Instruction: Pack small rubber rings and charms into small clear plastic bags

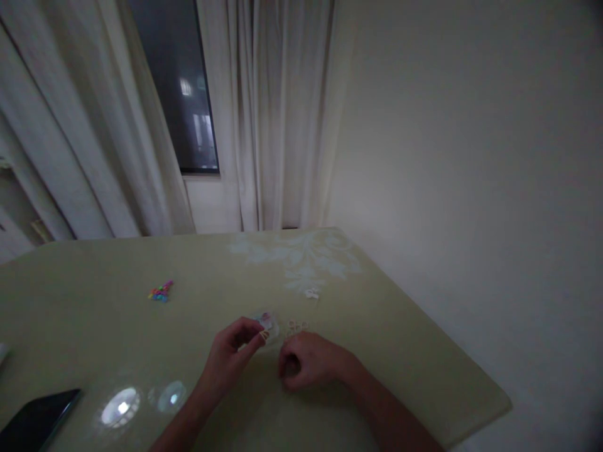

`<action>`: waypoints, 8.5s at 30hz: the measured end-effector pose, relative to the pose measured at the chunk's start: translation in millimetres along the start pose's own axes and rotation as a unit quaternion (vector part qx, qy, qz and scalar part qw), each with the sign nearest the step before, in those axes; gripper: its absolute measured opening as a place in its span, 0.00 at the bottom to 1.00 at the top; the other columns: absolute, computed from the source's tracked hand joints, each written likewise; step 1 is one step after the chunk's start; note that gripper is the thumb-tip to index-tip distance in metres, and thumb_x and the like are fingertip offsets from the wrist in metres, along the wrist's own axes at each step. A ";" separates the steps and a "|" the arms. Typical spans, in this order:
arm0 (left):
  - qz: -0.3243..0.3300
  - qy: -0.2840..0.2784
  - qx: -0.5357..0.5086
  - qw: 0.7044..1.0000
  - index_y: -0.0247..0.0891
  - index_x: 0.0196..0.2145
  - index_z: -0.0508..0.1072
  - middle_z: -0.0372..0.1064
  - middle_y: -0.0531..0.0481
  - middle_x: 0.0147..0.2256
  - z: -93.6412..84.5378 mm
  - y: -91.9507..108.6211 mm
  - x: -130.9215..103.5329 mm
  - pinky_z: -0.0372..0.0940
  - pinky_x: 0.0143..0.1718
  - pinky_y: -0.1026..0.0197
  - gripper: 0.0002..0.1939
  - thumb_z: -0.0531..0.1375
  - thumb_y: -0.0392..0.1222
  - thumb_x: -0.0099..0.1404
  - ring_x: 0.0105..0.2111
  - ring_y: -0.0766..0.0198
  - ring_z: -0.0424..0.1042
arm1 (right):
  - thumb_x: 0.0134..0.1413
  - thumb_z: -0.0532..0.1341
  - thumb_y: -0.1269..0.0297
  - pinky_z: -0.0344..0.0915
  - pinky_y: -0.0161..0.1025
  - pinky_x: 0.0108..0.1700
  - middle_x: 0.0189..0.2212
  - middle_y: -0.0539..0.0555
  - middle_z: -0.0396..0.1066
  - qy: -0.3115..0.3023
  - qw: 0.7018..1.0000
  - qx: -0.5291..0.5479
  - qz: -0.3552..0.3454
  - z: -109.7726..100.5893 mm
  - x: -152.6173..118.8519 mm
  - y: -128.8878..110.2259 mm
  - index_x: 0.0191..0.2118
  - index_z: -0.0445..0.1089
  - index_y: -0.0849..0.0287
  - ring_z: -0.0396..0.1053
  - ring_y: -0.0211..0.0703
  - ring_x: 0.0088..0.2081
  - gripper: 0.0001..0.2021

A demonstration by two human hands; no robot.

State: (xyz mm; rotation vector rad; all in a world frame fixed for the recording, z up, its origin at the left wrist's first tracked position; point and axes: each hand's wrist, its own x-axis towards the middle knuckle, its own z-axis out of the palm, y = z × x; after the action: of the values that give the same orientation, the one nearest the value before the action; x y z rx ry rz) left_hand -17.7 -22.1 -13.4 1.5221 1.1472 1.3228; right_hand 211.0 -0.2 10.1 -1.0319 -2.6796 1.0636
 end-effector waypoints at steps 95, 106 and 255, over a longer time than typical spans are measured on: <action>0.171 -0.021 0.281 0.944 0.43 0.39 0.83 0.83 0.46 0.39 -18.5 -33.9 10.3 0.74 0.44 0.59 0.13 0.57 0.37 0.69 0.39 0.57 0.81 | 0.60 0.62 0.69 0.58 0.34 0.33 0.26 0.48 0.66 0.377 0.905 0.165 0.103 -14.7 18.8 52.5 0.40 0.75 0.64 0.63 0.37 0.29 0.06; 0.303 -0.114 0.465 0.824 0.40 0.49 0.80 0.82 0.43 0.46 -21.3 -35.0 9.8 0.76 0.47 0.53 0.23 0.54 0.22 0.64 0.44 0.52 0.80 | 0.49 0.68 0.75 0.57 0.32 0.32 0.25 0.48 0.69 0.249 0.958 0.058 0.128 -28.1 -2.8 57.5 0.34 0.78 0.62 0.65 0.37 0.29 0.05; 0.178 -0.027 0.109 0.978 0.42 0.39 0.79 0.78 0.50 0.34 15.3 -2.0 -9.7 0.71 0.36 0.65 0.04 0.63 0.40 0.69 0.32 0.63 0.76 | 0.50 0.71 0.48 0.51 0.33 0.28 0.23 0.46 0.63 0.183 0.914 0.362 -0.011 2.9 14.3 16.3 0.31 0.74 0.61 0.55 0.33 0.25 0.19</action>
State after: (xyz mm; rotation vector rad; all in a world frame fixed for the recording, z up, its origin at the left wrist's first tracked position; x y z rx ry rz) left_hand -3.2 -30.9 -19.9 1.9832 1.0444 1.4095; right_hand 208.3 15.7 -4.8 -0.9108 -1.7590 1.5004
